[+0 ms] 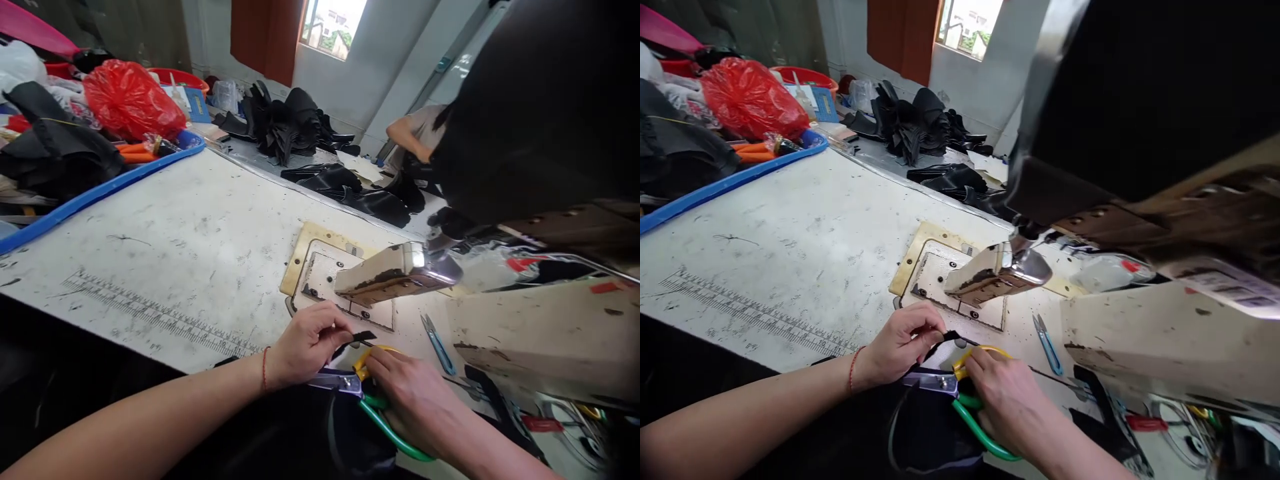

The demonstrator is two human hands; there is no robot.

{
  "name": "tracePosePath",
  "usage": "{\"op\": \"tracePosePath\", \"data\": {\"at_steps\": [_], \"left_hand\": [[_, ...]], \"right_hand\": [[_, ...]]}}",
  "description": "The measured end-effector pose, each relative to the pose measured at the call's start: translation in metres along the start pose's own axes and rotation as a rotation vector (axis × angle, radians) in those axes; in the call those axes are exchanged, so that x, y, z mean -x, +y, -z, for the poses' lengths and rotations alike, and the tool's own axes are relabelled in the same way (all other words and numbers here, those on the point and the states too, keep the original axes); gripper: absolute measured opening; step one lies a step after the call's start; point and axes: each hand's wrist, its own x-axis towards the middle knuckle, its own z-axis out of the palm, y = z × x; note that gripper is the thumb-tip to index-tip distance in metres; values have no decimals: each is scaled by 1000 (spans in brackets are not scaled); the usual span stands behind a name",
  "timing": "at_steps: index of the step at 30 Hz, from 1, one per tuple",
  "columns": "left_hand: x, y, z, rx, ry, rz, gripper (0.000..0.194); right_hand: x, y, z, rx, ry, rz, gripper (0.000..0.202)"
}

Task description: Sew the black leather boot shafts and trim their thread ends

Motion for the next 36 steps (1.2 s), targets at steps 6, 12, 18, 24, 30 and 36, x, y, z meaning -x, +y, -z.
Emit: {"op": "tracePosePath", "data": {"at_steps": [6,12,18,24,30,36], "left_hand": [[2,-6,1,191,5,141,16],[1,-3,3,181,56,96,16],[-5,-2,7,194,253,144,19],[-9,-9,16,142,500,225,19],[-12,-15,14,60,513,243,20],[11,38,25,-72,45,131,10]], "right_hand": [[-1,7,9,1,18,52,20],[-8,-2,5,37,-20,24,26],[-23,-15,15,182,22,85,24],[-8,-5,41,7,-33,-53,7],[-16,-41,69,-1168,-158,-244,23],[-30,-78,66,-1379,154,-128,46]]}}
